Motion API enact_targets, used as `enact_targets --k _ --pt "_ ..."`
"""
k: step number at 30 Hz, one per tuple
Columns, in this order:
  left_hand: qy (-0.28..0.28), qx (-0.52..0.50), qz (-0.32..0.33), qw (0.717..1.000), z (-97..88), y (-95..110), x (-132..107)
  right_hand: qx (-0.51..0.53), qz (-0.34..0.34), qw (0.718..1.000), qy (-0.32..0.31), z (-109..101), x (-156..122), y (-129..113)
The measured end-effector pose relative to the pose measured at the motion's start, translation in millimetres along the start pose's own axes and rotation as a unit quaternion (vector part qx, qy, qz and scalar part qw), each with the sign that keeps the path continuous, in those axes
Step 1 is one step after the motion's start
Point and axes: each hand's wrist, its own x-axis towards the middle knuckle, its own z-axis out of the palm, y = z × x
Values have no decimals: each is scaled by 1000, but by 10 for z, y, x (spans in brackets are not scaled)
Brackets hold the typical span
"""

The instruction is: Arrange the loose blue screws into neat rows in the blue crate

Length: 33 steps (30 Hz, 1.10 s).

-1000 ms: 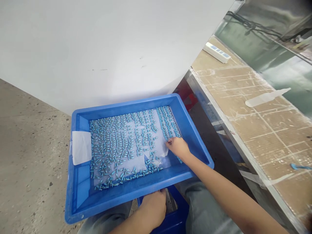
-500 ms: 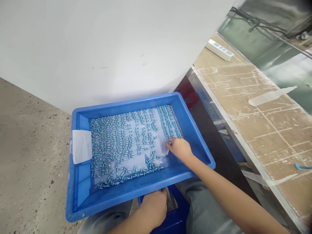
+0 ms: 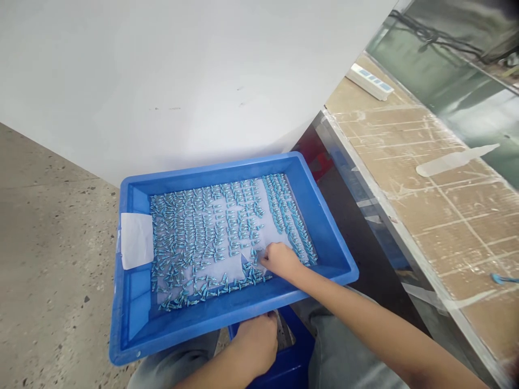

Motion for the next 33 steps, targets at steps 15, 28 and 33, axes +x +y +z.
enact_targets --k 15,28,33 --pt "-9 20 9 1000 30 -27 -5 -36 29 997 67 -244 125 530" --pt "-2 21 -3 1000 61 -39 20 -54 44 995 74 -169 230 571" --pt "1 17 -10 1000 75 -40 34 -57 54 994 72 -146 231 585"
